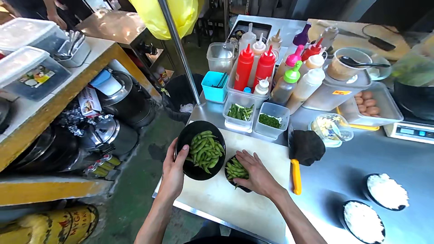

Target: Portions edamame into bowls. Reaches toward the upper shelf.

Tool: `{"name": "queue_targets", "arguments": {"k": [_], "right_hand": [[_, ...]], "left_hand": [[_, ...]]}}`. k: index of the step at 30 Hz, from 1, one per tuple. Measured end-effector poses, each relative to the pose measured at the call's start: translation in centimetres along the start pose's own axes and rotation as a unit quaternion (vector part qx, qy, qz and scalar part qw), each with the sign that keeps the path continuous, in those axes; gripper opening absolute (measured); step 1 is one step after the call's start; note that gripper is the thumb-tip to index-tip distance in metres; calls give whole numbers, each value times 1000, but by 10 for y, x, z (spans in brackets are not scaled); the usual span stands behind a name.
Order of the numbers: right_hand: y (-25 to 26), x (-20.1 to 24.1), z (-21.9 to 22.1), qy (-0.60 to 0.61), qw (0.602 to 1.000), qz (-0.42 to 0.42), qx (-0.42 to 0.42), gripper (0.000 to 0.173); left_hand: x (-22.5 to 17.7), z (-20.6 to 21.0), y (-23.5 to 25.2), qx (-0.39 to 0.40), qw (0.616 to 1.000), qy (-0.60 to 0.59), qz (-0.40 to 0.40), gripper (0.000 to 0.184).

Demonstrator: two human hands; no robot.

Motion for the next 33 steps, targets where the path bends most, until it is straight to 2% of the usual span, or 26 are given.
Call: {"name": "queue_targets", "arguments": {"k": [3,5,7,10,11,13,17,19,22,24,29,31,33], "right_hand": [[-8,-3,-5,43,999,-17,-26,106],[-13,2,-18,58,994,-32,-91,109],[-12,17,-36,54,983,-47,-169,95],[16,52,-55,84,972,-54,-214,55],[34,61,-56,99,973,-53,-200,45],[74,78,-53,126,977,-58,-163,39],[128,87,-43,168,980,-29,-101,43],[130,66,-37,163,979,58,-104,49],[136,35,-10,203,966,159,-27,60],[144,26,1,242,958,157,0,56],[141,30,-9,127,974,144,118,45],[131,32,-18,134,977,130,106,47],[122,46,-40,164,983,86,14,56]], "left_hand": [[-5,-15,-2,-17,1000,-12,-1,55],[-8,-29,0,-29,999,-24,6,56],[-9,-45,5,-44,999,-24,14,56],[-7,-62,17,-70,997,6,8,57],[-7,-66,21,-78,997,17,4,58],[-6,-69,29,-78,996,32,-3,62],[-10,-67,46,-58,996,68,-22,68],[-10,-69,53,-57,995,70,-38,70],[-11,-76,61,-54,996,53,-52,66],[-10,-77,63,-47,996,40,-59,64],[-11,-71,63,-14,997,39,-59,63],[-8,-63,59,1,997,63,-53,64],[-6,-55,56,13,995,90,-42,68]]}}
Point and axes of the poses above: each hand's wrist, its own y-axis towards the middle knuckle, its own z-axis out of the palm, x = y × z, the point moved 9 cm from there along y, towards the middle knuckle, and after that the axes turned 8 degrees about x, right-handed, at the moved point
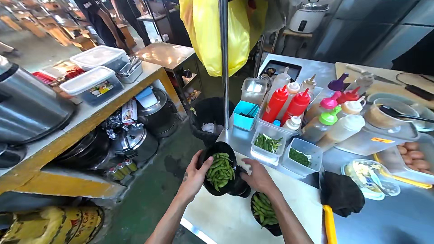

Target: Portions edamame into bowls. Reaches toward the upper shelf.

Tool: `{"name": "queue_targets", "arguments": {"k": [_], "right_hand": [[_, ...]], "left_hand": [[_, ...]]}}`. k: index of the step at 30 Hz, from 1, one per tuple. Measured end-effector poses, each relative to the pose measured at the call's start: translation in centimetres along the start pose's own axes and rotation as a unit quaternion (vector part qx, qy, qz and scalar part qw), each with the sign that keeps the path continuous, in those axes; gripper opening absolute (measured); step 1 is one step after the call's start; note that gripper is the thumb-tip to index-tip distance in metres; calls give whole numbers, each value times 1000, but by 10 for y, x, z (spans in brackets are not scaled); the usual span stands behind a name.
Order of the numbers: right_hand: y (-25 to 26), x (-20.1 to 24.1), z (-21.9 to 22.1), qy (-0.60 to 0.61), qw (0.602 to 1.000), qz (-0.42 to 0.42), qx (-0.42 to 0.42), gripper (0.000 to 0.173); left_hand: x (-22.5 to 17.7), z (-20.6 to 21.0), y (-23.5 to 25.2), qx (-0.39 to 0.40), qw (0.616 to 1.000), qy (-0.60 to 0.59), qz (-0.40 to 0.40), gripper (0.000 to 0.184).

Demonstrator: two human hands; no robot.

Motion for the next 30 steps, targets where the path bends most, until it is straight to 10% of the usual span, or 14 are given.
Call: {"name": "queue_targets", "arguments": {"k": [5,18,26,30], "right_hand": [[-9,48,26,-93,984,-98,-113,95],[-13,18,42,-84,990,-73,-87,46],[-2,43,37,-141,981,-98,-86,95],[1,36,42,-163,979,-94,-84,85]], "left_hand": [[-10,18,-2,9,997,68,19,74],[-25,11,-1,-16,986,163,24,74],[-26,20,-3,12,984,171,40,76],[-23,19,-2,2,988,153,35,74]]}}
Point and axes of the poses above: each hand's wrist, its own y-axis towards the middle knuckle, its own z-axis out of the palm, x = y × z, the point moved 9 cm from there along y, towards the middle knuckle, and after that the axes turned 8 degrees about x, right-handed, at the moved point
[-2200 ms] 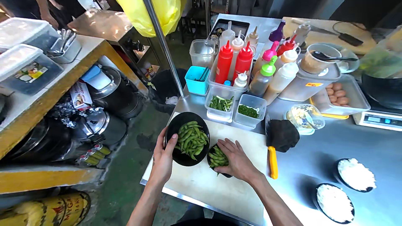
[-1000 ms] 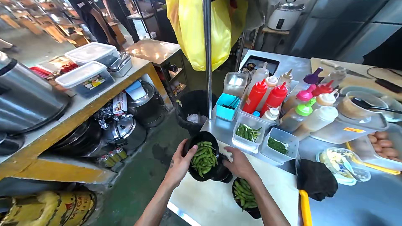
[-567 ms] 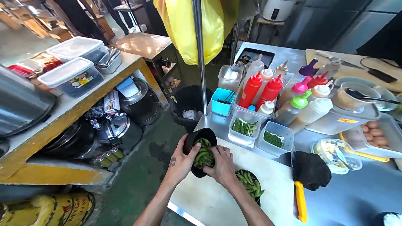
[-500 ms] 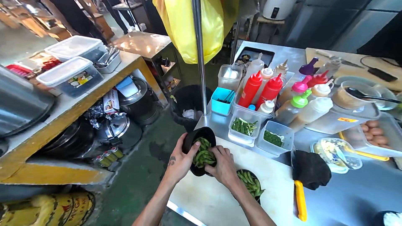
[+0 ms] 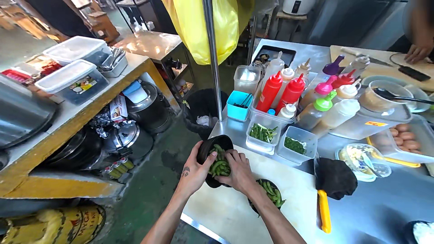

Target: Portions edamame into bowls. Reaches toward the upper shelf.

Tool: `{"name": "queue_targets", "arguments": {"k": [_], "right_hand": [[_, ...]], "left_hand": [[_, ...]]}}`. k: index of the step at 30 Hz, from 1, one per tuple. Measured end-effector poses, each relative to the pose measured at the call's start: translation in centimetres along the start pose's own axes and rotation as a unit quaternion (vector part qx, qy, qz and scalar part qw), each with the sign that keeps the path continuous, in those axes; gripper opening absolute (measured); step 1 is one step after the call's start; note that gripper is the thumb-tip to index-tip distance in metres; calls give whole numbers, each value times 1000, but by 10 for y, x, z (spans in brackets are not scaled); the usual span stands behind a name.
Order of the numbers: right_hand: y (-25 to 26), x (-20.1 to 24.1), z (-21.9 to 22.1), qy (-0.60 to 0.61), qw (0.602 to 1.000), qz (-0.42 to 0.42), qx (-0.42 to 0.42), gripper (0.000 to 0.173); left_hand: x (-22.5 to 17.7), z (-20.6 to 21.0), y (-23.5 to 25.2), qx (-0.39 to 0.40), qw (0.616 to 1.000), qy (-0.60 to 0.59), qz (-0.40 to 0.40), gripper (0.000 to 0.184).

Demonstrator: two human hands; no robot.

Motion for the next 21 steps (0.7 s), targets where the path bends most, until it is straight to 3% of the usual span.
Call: {"name": "queue_targets", "arguments": {"k": [8,15,21], "right_hand": [[-8,-8,4,15,1000,-3,-13,63],[-18,-16,3,36,998,-38,-43,56],[-24,-24,6,21,999,-34,-17,58]], "left_hand": [[-7,0,-3,-22,998,54,10,75],[-15,-4,-6,-47,992,111,23,77],[-16,-13,-7,-55,991,118,25,77]]}}
Point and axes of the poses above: each hand's wrist, its own y-axis towards the middle knuckle, its own z-axis out of the palm, x = y × z, the point moved 9 cm from there along y, towards the middle knuckle, and after that the axes turned 8 degrees about x, right-handed, at the moved point
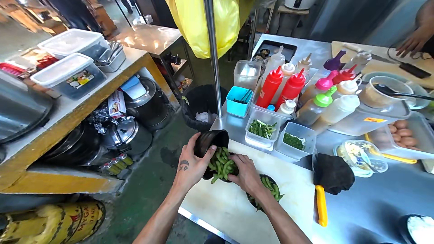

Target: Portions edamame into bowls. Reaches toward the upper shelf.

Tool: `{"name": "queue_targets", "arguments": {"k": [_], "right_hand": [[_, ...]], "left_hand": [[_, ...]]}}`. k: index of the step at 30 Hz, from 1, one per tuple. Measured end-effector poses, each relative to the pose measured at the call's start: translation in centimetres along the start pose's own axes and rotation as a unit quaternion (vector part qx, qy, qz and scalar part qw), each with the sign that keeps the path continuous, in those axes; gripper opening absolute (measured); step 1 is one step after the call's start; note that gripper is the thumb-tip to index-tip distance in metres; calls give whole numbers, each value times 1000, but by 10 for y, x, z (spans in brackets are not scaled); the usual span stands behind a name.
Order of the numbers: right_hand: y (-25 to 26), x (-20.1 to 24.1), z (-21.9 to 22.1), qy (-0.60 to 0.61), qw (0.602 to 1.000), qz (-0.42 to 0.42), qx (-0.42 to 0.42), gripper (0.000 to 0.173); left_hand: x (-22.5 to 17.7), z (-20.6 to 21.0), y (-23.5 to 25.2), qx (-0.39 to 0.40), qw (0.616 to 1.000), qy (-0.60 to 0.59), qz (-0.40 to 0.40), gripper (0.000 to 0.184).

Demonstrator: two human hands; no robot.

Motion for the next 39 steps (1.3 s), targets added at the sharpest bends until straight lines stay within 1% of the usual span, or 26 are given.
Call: {"name": "queue_targets", "arguments": {"k": [4,10,15,18,21,22,24,26,27,30,33,36,39], "right_hand": [[-1,-1,4,-1,999,11,42,61],[-2,-1,2,1,998,28,51,64],[-9,1,-9,16,997,48,57,75],[-11,2,-16,4,996,48,80,92],[-7,5,-11,-21,996,35,74,117],[-5,7,-6,-33,997,26,66,122],[0,11,5,-38,997,13,64,126],[3,13,13,-41,997,3,60,123],[4,14,15,-39,998,-7,42,119],[4,12,11,-13,999,-31,-18,101],[4,5,8,-1,998,-42,-40,86],[4,2,8,2,998,-41,-41,83],[3,2,8,6,999,-43,-33,87]], "left_hand": [[2,-4,0,-11,1000,-8,-7,77],[3,-1,2,-10,999,-30,-28,75],[5,-3,5,-9,999,-40,-28,74],[5,-3,7,-9,999,-35,-29,75],[4,-3,8,-8,999,-36,-22,74],[4,-3,9,-7,999,-38,-21,73],[4,-3,10,-4,999,-38,-21,73],[5,-3,11,-1,999,-40,-25,73],[6,-3,11,-2,999,-41,-26,73],[8,-4,11,1,998,-48,-31,72],[11,-6,12,2,998,-52,-25,72],[12,-7,12,-3,998,-60,-22,71],[12,-7,12,-6,998,-63,-24,72]]}}
Point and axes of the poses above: each hand's wrist, its own y-axis towards the middle knuckle, its own z-axis out of the palm, x = y × z, the point moved 9 cm from there along y, towards the middle knuckle, and after that the axes turned 8 degrees about x, right-handed, at the moved point
